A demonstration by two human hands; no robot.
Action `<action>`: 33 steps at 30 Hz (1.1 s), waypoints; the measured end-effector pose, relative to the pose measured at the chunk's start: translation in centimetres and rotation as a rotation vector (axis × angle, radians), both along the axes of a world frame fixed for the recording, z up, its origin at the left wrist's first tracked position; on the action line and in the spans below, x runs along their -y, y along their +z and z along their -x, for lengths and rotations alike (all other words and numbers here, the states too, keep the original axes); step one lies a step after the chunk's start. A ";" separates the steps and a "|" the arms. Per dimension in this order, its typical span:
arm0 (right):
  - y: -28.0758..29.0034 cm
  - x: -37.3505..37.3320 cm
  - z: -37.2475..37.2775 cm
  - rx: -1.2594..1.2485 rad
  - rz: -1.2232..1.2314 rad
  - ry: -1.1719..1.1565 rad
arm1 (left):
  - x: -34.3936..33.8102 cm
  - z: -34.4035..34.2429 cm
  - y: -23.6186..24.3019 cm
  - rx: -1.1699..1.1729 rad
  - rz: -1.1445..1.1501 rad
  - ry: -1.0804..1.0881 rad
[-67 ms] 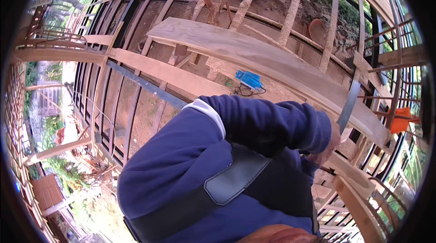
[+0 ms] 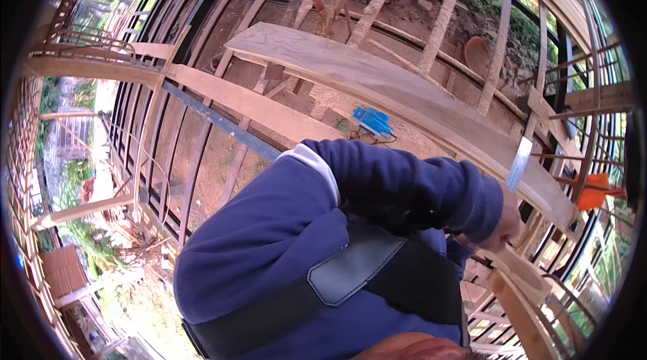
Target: The person positions a wooden plank on a house frame, marks a cutting line using a square ruler and a pencil, and saws through the plank using a hand saw while standing on the structure.
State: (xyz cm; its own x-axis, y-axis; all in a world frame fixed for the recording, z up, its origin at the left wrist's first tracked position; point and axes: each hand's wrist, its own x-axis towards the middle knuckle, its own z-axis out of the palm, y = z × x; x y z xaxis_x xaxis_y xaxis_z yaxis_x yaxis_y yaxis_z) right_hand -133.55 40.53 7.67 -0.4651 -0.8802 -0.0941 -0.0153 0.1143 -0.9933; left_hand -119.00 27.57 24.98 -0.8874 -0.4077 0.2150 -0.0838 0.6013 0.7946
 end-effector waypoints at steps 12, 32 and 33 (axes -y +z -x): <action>-2.7 4.5 4.3 -0.082 0.025 0.079 | -1.2 6.6 7.6 -0.527 -0.534 -0.449; -3.4 7.0 -0.7 -0.078 -0.037 -0.206 | 8.5 -10.5 -2.1 -0.547 -0.815 -0.024; -4.4 6.4 -0.6 -0.152 -0.068 -0.207 | 10.3 -14.0 -5.0 -0.404 -0.721 0.182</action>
